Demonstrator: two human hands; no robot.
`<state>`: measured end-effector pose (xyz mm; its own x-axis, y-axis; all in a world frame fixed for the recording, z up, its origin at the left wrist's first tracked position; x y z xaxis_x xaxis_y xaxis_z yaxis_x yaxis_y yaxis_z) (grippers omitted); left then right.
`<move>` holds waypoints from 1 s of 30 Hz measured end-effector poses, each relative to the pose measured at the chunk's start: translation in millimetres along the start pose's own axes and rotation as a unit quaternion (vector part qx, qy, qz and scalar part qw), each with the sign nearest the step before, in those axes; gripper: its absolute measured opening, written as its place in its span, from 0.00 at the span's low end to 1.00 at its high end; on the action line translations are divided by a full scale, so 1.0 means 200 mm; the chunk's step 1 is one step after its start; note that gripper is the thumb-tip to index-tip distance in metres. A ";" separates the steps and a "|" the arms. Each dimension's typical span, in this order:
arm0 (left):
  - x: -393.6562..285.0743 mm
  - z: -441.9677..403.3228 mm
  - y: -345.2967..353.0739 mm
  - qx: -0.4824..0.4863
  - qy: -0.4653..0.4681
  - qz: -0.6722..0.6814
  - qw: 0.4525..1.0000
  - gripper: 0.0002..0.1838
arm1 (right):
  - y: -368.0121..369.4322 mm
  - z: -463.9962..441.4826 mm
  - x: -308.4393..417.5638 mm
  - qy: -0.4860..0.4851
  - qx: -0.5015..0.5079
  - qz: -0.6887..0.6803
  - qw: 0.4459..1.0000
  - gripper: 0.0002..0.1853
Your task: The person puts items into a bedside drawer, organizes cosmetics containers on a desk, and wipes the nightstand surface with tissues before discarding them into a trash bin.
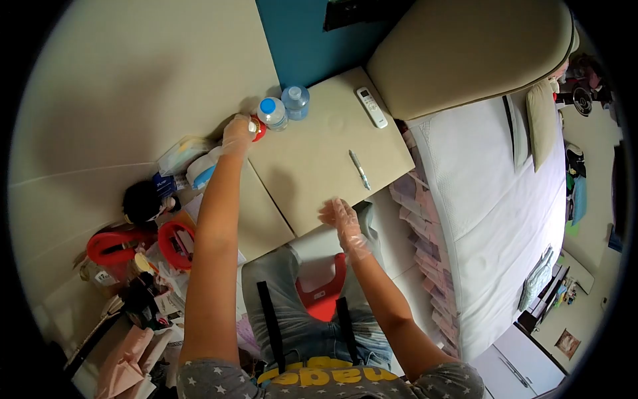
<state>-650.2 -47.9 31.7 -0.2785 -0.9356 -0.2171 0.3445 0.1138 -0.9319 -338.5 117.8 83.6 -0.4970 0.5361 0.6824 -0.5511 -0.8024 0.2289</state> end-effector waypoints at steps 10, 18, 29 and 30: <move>-0.03 0.00 -0.02 0.015 -0.008 -0.031 0.999 0.19 | -0.04 0.01 0.00 -0.011 -0.021 0.019 1.000 0.25; -0.24 0.28 -0.26 -0.180 0.019 -0.178 0.967 0.12 | -0.45 -0.32 0.06 -0.162 -0.218 0.497 0.824 0.13; -0.54 1.06 0.48 0.164 -0.020 0.169 0.972 0.16 | -0.64 -0.71 -0.07 -0.058 -0.187 0.630 0.752 0.11; -0.52 1.07 0.55 0.165 -0.022 0.170 0.971 0.16 | -0.60 -0.67 -0.08 -0.061 -0.177 0.596 0.781 0.10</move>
<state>-391.0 -10.3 14.3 -0.0622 -0.8764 -0.4775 0.6812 0.3124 -0.6621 -354.9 240.2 -48.6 -0.7429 -0.5822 0.3304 0.0932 -0.5787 -0.8102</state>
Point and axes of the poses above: each hand's wrist, its own z-axis away from the middle knuckle, its own y-axis out of the palm, x = y × z, the point moved 7 cm from there along -z, towards the middle knuckle
